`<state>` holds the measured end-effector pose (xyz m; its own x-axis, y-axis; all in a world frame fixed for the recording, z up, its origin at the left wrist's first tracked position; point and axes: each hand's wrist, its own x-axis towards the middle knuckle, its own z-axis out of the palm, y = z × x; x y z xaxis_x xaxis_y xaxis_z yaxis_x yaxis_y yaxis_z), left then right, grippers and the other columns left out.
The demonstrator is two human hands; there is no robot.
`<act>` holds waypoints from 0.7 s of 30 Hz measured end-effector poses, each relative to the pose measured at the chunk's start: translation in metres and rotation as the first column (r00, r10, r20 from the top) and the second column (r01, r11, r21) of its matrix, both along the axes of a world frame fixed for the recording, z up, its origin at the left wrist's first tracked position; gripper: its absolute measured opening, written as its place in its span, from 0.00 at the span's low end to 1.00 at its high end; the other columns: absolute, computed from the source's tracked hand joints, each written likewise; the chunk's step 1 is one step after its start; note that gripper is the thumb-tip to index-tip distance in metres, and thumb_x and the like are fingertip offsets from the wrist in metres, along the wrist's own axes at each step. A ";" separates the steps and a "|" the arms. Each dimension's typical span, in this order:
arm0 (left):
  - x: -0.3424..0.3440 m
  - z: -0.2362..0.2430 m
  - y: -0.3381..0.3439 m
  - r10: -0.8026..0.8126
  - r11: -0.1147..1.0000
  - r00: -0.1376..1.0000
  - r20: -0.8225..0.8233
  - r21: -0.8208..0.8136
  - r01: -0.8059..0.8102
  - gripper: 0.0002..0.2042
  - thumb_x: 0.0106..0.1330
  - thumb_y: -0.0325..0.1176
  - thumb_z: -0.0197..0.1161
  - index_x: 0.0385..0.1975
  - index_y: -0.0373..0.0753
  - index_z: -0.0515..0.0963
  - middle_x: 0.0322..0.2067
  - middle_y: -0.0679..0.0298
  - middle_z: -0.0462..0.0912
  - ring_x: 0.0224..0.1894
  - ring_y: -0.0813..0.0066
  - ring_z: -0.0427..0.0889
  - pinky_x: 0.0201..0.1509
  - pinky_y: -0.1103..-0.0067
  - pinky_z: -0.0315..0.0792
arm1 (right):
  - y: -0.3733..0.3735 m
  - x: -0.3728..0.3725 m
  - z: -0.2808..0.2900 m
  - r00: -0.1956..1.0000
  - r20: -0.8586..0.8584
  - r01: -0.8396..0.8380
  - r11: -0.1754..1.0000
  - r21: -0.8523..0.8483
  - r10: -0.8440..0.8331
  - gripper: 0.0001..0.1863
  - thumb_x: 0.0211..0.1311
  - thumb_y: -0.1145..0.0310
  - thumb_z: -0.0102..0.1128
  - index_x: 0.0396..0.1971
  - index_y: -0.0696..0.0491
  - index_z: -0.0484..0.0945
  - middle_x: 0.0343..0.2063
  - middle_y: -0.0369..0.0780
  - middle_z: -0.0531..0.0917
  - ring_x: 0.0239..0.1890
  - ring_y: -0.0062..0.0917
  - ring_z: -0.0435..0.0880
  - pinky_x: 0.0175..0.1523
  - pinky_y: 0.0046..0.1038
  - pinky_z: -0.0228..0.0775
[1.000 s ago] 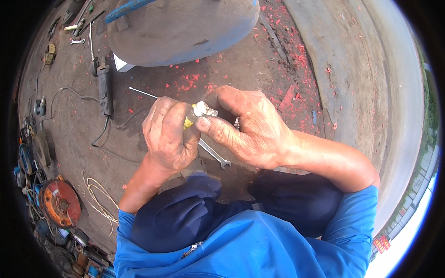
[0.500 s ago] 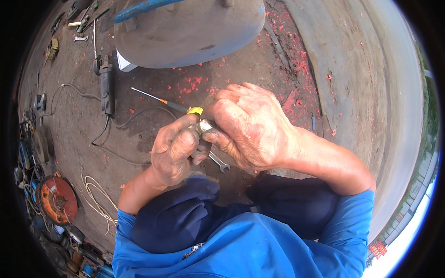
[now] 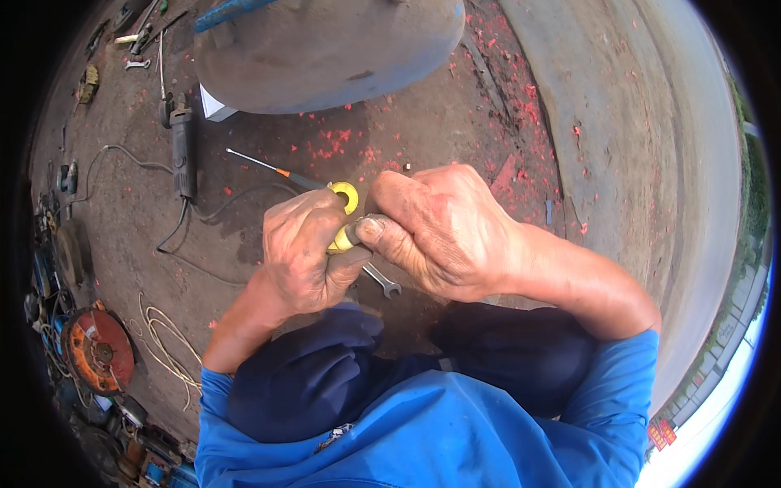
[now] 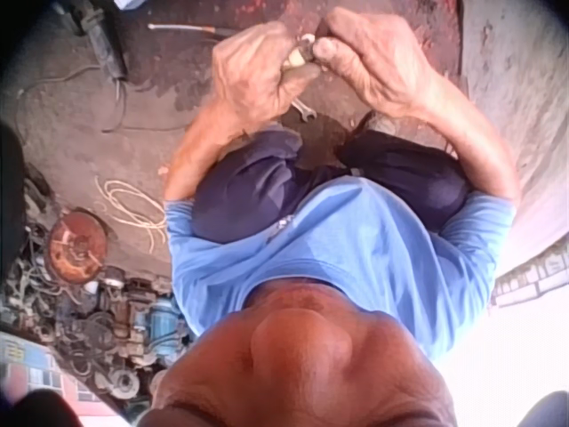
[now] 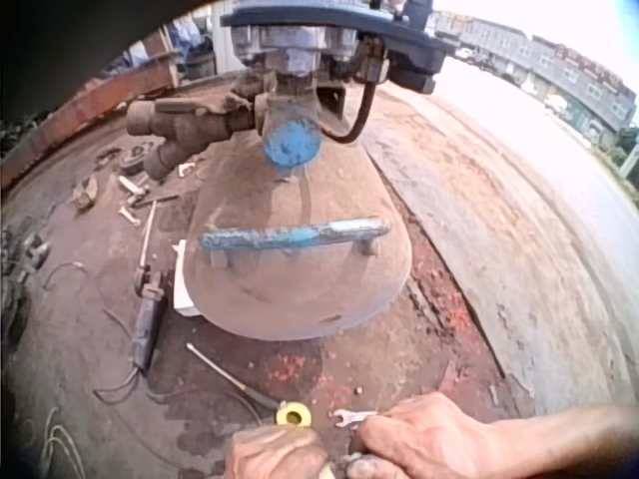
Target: The person sits on the floor in a workshop and wraps a small metal fitting with yellow tape. They then insert the fitting into a port on a black electrical component and tighten it with a wrench.
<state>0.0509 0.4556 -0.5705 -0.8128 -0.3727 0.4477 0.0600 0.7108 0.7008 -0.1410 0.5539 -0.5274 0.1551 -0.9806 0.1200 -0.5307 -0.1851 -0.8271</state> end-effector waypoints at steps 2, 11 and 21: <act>-0.002 -0.005 -0.002 0.045 0.989 0.999 -0.005 -0.138 -0.045 0.16 0.57 0.43 0.70 0.27 0.36 0.73 0.29 0.56 0.78 0.26 0.57 0.80 0.30 0.68 0.74 | 0.002 0.001 -0.001 0.995 0.087 0.038 0.992 0.120 -0.049 0.14 0.72 0.64 0.55 0.27 0.57 0.70 0.18 0.47 0.72 0.20 0.47 0.74 0.26 0.43 0.63; -0.013 -0.033 -0.013 -0.087 0.894 0.991 0.098 -0.431 0.122 0.11 0.51 0.36 0.66 0.26 0.38 0.73 0.25 0.62 0.72 0.25 0.68 0.73 0.28 0.73 0.64 | 0.012 -0.004 -0.037 0.767 0.274 0.008 0.435 0.900 -0.580 0.35 0.72 0.37 0.42 0.25 0.56 0.78 0.20 0.38 0.77 0.24 0.23 0.75 0.31 0.30 0.66; -0.001 -0.023 0.000 -0.241 -0.020 0.925 -0.295 0.954 0.299 0.28 0.77 0.55 0.46 0.36 0.31 0.74 0.17 0.66 0.63 0.17 0.78 0.60 0.22 0.79 0.59 | 0.004 -0.022 -0.013 0.959 -0.262 0.044 0.969 -0.245 -0.109 0.21 0.53 0.61 0.68 0.45 0.55 0.78 0.43 0.44 0.78 0.42 0.42 0.78 0.47 0.42 0.70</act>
<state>0.0500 0.4557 -0.5939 -0.9686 -0.2312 -0.0918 0.1032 -0.7090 0.6977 -0.1634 0.5581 -0.5408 0.1396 -0.9400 0.3114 -0.7490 -0.3059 -0.5878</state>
